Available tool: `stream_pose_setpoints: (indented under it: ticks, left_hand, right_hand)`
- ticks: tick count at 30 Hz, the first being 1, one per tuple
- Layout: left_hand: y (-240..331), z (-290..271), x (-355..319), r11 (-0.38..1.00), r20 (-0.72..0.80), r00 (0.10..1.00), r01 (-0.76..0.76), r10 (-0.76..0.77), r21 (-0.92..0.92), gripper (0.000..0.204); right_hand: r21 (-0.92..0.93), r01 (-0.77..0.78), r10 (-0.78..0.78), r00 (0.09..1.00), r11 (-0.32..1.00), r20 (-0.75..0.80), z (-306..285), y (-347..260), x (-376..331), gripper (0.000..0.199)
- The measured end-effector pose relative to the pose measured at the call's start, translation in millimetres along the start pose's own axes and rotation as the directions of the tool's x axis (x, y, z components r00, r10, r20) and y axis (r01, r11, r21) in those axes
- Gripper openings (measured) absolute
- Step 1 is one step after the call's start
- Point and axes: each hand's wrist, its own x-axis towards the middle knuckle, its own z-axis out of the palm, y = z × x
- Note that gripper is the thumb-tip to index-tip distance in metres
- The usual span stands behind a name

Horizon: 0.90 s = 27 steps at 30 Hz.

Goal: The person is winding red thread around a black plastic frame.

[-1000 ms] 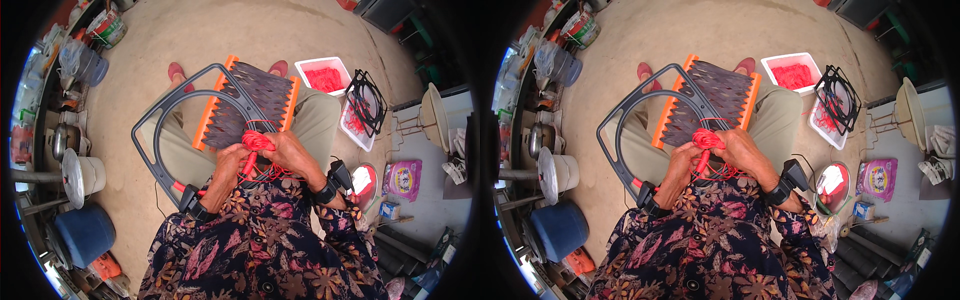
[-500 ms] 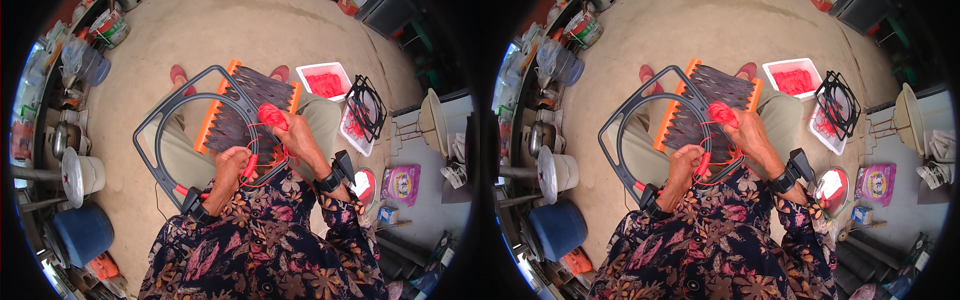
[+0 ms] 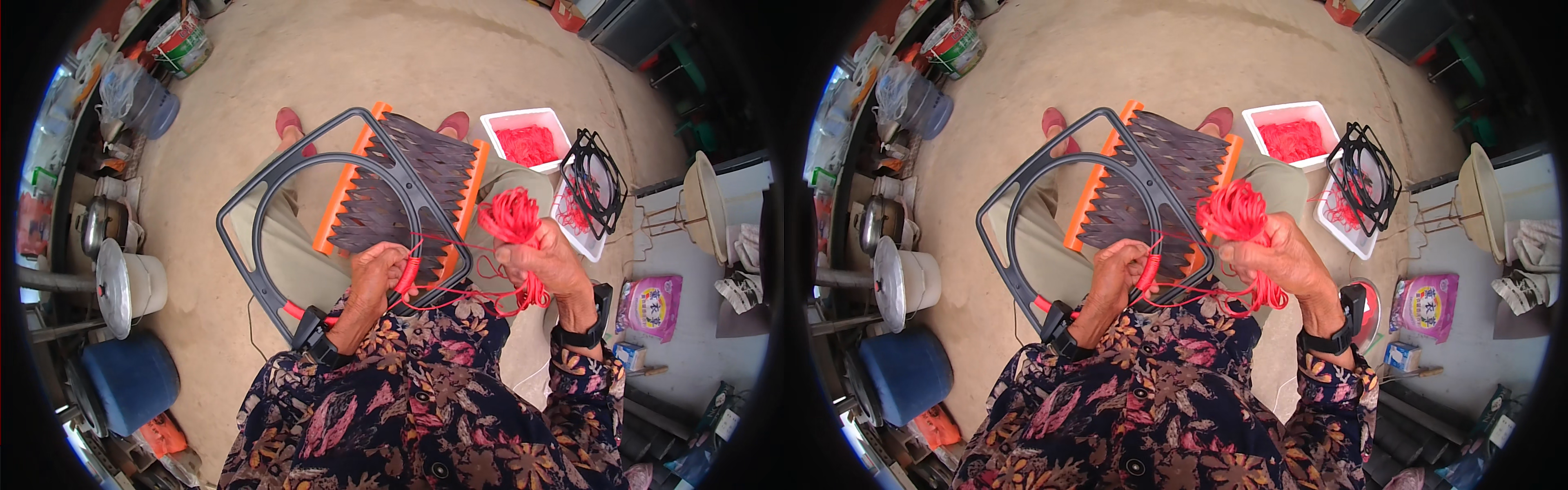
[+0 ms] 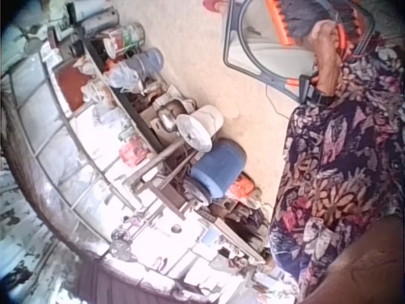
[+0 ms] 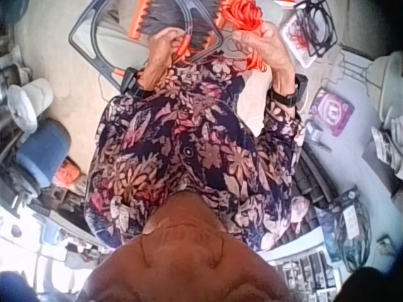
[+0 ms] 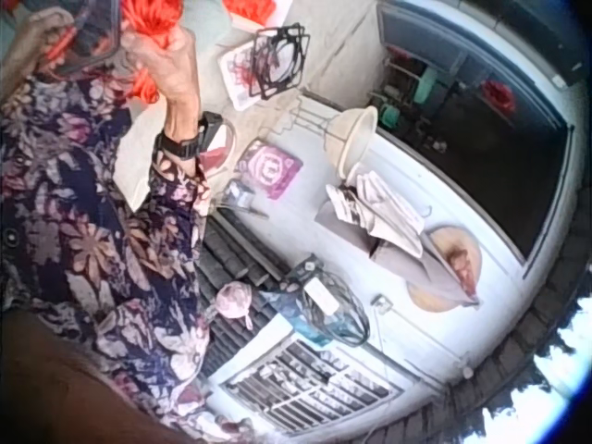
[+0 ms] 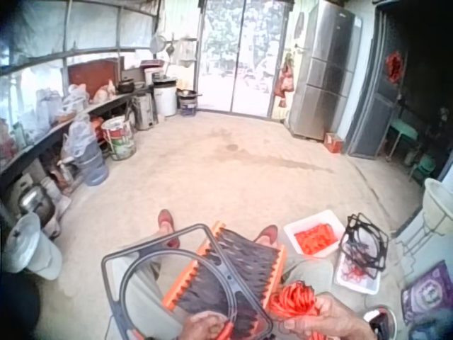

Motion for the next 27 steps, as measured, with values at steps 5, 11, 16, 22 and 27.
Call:
stream_pose_setpoints:
  ticks: [5, 11, 16, 22, 27]
  left_hand:
    - [-5, -3, 9, 0.999, -0.021, 0.999, 0.048, -0.048, -0.013, 0.014]
    - [-7, -5, 9, 0.996, 0.061, 0.995, 0.081, -0.079, -0.036, 0.012]
    - [-11, -2, 11, 0.997, 0.019, 0.997, 0.070, -0.071, 0.008, 0.014]
    - [-2, 2, 11, 0.987, 0.006, 0.995, 0.099, -0.101, 0.127, 0.012]
    - [-1, -2, 14, 0.971, 0.096, 0.968, 0.236, -0.231, -0.041, 0.014]
  right_hand:
    - [-0.099, -0.077, 0.077, 0.997, 0.992, 0.000, -5, 14, -13, 0.011]
    - [0.001, -0.144, 0.143, 0.986, 0.990, 0.086, -14, 32, -40, 0.014]
    - [0.171, -0.243, 0.239, 0.970, 0.955, 0.042, -5, 48, -50, 0.014]
    - [0.360, -0.174, 0.118, 0.978, 0.917, 0.171, 34, 45, -36, 0.015]
    - [0.476, -0.119, 0.080, 0.992, 0.871, 0.101, 31, 42, -37, 0.014]
